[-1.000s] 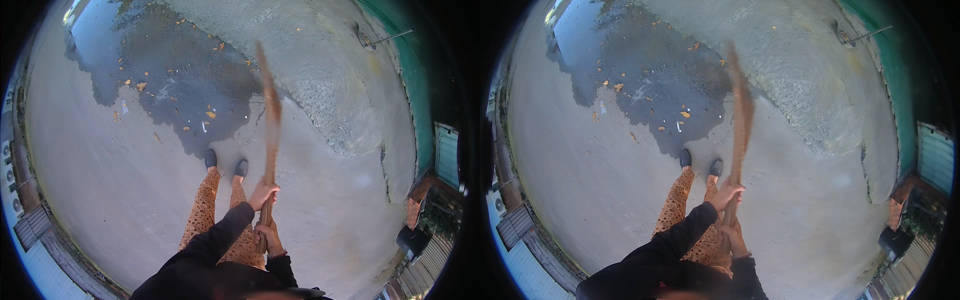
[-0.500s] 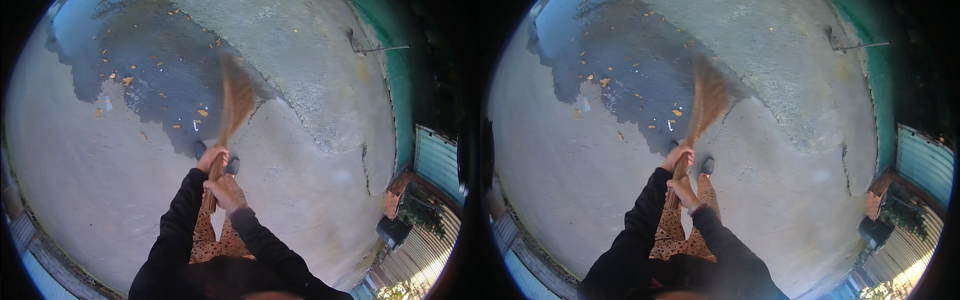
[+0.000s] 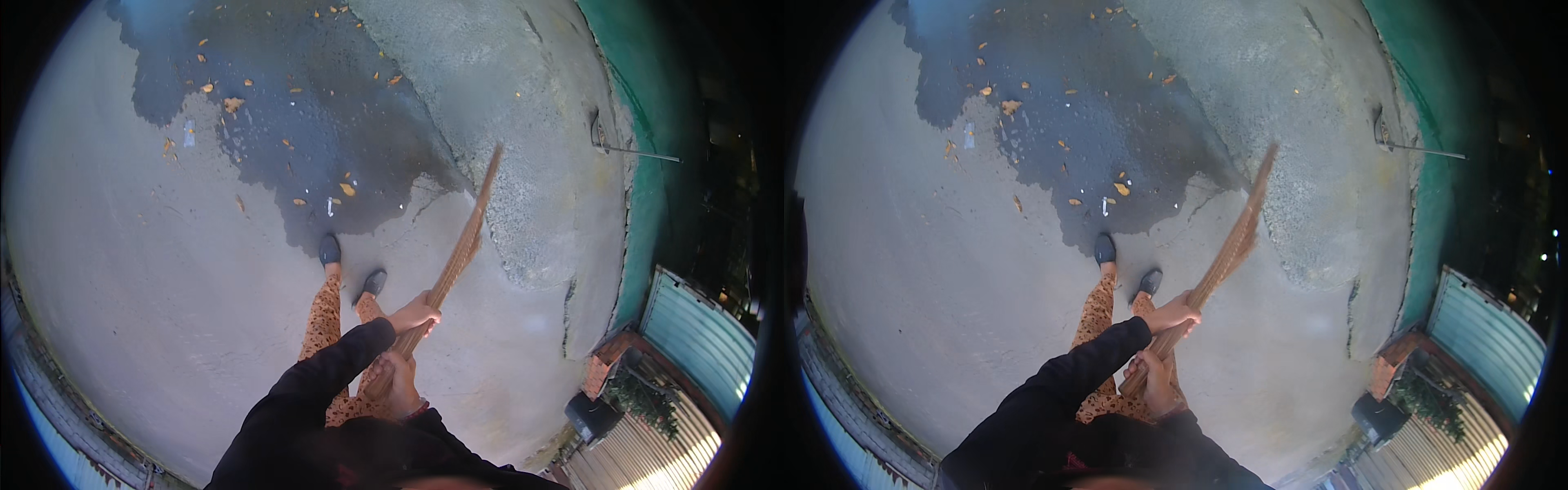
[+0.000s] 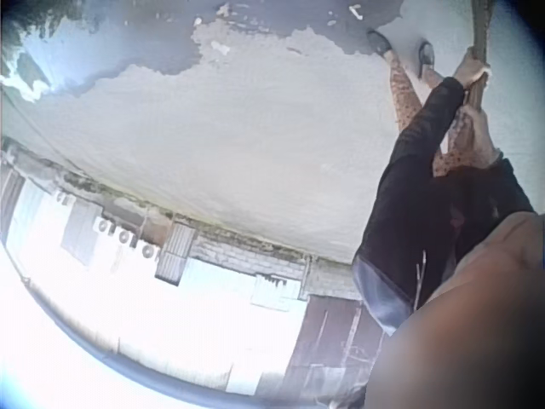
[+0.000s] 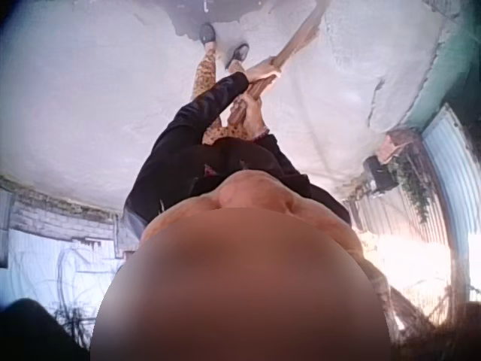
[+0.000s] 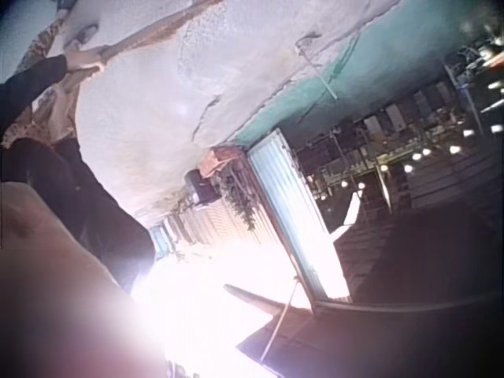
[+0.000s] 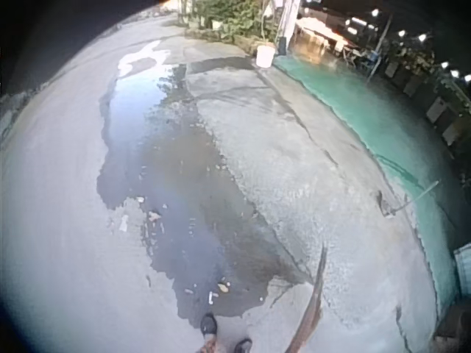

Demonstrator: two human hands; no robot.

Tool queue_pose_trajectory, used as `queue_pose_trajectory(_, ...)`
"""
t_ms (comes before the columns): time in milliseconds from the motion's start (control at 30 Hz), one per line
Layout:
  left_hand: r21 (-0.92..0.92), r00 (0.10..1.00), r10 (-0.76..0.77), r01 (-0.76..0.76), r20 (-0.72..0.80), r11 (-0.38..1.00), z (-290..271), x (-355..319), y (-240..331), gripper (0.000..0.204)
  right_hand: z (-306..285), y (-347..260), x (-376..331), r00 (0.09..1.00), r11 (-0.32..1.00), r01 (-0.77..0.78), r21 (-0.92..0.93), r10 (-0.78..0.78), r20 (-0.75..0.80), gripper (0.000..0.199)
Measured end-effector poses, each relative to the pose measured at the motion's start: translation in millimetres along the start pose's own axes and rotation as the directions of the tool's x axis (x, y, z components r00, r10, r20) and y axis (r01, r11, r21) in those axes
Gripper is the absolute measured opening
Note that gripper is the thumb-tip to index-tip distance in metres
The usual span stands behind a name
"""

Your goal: The person sweeps a concrete outdoor area with a traditional broom, gathering leaves and debris into a pile. They move around the space, sweeping different sections and occasionally adjusting their position.

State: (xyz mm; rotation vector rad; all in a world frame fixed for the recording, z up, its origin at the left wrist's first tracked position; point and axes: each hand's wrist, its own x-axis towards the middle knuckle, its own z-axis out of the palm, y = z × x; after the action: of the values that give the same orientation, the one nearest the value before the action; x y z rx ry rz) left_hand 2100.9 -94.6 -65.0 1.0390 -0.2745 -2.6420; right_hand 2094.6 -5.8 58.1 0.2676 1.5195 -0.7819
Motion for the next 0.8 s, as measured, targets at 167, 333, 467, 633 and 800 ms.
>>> queue_pose_trajectory(167, 0.487, 0.993, -0.119, 0.111, -0.014, 0.866, -55, -19, -45, 0.047, 21, 58, 31, 0.955, 0.955, -0.241, 0.171, 0.265, -0.132, 0.007)
queue_pose_trajectory(333, 0.151, 0.844, -0.058, 0.162, -0.533, 0.975, -197, -159, -3, 0.078, 140, 149, 39, 0.807, 0.804, -0.583, -0.115, 0.590, 0.038, 0.013)
queue_pose_trajectory(467, 0.186, 0.687, 0.101, 0.050, -0.720, 0.981, -244, -206, 98, 0.077, 226, 129, 57, 0.708, 0.776, -0.546, -0.316, 0.629, 0.320, 0.015)
queue_pose_trajectory(633, 0.552, 0.506, 0.452, 0.058, -0.735, 0.832, -181, -153, 108, 0.084, 158, 54, 65, 0.653, 0.829, -0.480, -0.289, 0.557, 0.513, 0.013)
queue_pose_trajectory(800, 0.290, 0.928, 0.157, -0.056, -0.338, 0.955, -106, -78, 53, 0.093, 94, 32, 18, 0.954, 0.943, -0.225, -0.245, 0.265, 0.143, 0.006)
